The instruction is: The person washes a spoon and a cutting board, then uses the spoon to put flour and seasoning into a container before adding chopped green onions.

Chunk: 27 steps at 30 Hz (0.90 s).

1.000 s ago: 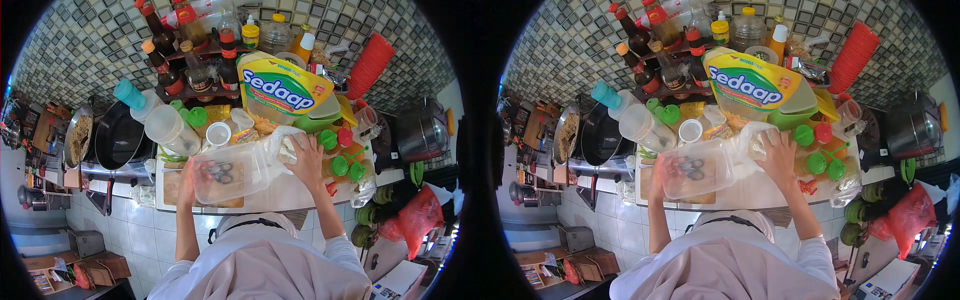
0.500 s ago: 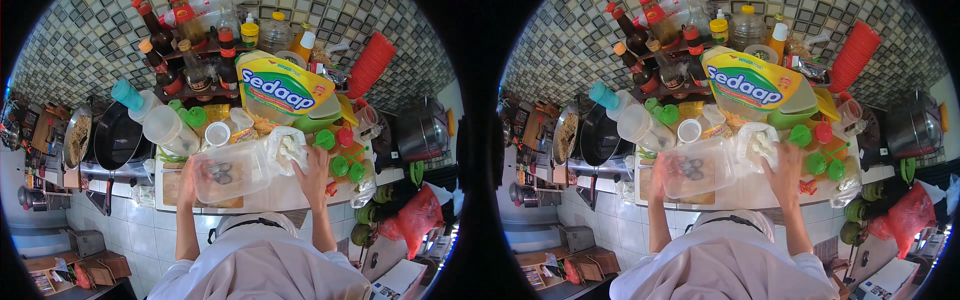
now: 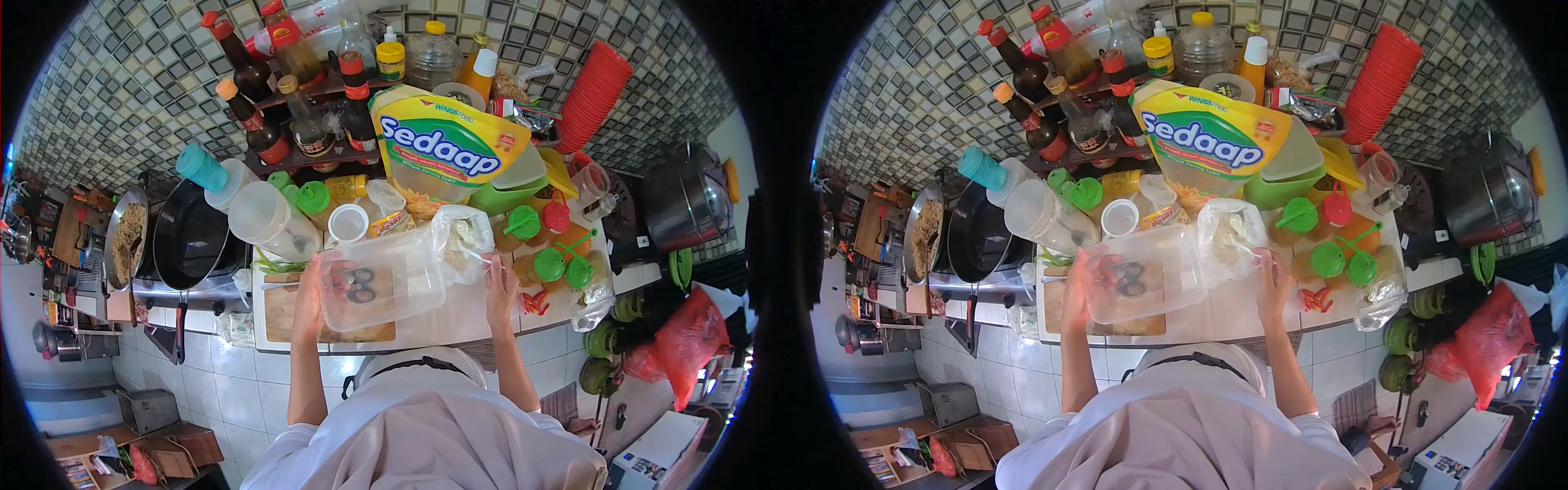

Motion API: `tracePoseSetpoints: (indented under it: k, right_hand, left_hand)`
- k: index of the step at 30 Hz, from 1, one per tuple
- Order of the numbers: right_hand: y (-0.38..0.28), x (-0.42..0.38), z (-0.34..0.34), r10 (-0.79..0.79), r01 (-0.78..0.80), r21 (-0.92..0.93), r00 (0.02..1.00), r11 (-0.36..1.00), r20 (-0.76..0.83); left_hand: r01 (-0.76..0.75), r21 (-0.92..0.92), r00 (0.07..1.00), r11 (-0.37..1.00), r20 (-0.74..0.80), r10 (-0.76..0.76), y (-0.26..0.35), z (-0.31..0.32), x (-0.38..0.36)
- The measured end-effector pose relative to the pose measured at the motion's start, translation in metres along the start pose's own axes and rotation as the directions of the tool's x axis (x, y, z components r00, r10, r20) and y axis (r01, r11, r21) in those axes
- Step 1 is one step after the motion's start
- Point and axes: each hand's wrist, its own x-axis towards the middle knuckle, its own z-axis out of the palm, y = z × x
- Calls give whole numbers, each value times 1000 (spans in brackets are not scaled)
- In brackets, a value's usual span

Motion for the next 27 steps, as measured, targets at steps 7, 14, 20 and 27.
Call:
tracePoseSetpoints:
  k: [7, 14, 20, 27]
  right_hand:
    - [7, -9, -3, -82, 91, 106, 993, 990, -87]
    - [-4, -16, -8, -90, 117, 125, 975, 985, -205]
    - [-31, -26, -14, -129, 159, 108, 961, 981, -245]
    - [-66, -37, -16, -229, 282, 254, 948, 925, -219]
  left_hand:
    - [-25, 25, 1000, 999, -5, 25, -2, -5, -1]
    - [-14, 21, 1000, 1000, -8, 14, -1, 1, 0]
    - [-10, 32, 1000, 999, -3, 10, -7, 4, 0]
    - [45, -13, 999, 999, 12, -45, -13, 12, 0]
